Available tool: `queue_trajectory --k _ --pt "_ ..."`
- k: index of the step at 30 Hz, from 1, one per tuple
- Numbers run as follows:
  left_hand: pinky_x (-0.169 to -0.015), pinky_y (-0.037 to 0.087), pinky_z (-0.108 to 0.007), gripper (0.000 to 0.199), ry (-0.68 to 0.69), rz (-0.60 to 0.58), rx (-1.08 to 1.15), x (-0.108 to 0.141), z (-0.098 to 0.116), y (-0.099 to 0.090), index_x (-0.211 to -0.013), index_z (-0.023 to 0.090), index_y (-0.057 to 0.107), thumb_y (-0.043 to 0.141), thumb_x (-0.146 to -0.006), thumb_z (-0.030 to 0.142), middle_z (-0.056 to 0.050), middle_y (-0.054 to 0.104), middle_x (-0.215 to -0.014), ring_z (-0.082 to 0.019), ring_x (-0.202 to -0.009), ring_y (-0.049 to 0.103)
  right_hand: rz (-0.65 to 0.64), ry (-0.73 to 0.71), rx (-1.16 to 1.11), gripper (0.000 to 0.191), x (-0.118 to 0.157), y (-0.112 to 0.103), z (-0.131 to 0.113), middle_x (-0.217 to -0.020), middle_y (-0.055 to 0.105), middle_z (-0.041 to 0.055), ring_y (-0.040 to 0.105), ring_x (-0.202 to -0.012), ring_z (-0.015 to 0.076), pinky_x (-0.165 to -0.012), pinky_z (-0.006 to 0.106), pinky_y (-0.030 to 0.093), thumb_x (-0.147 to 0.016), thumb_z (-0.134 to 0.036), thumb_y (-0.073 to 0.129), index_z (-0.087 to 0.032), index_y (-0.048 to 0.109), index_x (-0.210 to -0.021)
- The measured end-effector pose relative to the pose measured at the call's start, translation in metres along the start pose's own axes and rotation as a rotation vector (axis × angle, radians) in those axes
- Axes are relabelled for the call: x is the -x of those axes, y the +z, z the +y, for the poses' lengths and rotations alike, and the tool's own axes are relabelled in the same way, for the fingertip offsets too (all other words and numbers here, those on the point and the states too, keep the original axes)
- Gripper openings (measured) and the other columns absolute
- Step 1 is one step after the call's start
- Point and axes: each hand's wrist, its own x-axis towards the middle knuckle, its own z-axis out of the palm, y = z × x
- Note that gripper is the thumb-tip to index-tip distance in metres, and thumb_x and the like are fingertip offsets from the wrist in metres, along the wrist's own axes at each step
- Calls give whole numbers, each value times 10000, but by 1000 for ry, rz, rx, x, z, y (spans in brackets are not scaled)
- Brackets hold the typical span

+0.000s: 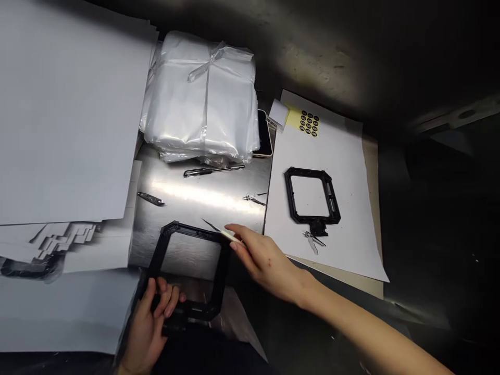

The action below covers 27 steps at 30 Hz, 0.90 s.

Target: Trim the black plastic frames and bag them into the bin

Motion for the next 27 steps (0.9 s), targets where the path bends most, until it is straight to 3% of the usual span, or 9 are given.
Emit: queue_trajectory --k 3,6,9,10,15,21,27 --pt "-611 458 -263 319 -5 55 -23 0 -1 1 -548 183 485 507 -741 436 88 318 -346 -73 -410 324 -123 -71 189 250 -13 2 -13 -725 572 52 515 -584 157 -474 257 354 -882 -230 301 -125 472 -1032" --pt "-601 443 -260 343 -36 102 -59 1 0 2 -540 193 468 487 -733 475 80 331 -359 -85 -429 355 -145 -52 336 246 -25 4 -20 -703 553 52 507 -583 164 -448 256 300 -874 -285 335 -143 533 -905" --pt "-596 436 -258 358 -51 136 -112 2 2 4 -526 199 458 469 -735 489 75 310 -367 -93 -435 361 -193 -31 427 142 -35 1 -24 -694 548 34 506 -559 148 -426 249 255 -836 -194 398 -164 537 -835" --pt "-607 437 -261 359 -54 148 -129 2 3 5 -524 202 455 466 -734 494 73 304 -372 -99 -448 380 -231 -41 472 135 -37 0 -24 -675 546 25 501 -533 144 -412 252 228 -809 -139 415 -170 534 -864" --pt "-596 432 -247 382 -117 250 -193 3 4 10 -507 218 415 464 -700 545 56 335 -384 -138 -529 480 -316 -143 644 474 -41 0 -27 -694 560 55 521 -552 163 -388 263 188 -724 8 380 -128 401 -1178" --pt "-521 409 -216 397 -141 317 -230 3 6 14 -494 210 403 459 -706 541 57 296 -365 -129 -495 461 -373 -158 653 408 -46 3 -32 -687 563 49 531 -539 164 -364 270 220 -751 -3 373 -109 446 -1138" --pt "-478 422 -251 344 -150 366 -201 3 9 17 -494 200 407 514 -719 438 24 534 -529 -122 -486 467 -389 -149 646 368 -51 6 -30 -680 564 49 535 -522 162 -357 257 255 -765 -26 380 -111 463 -1113"
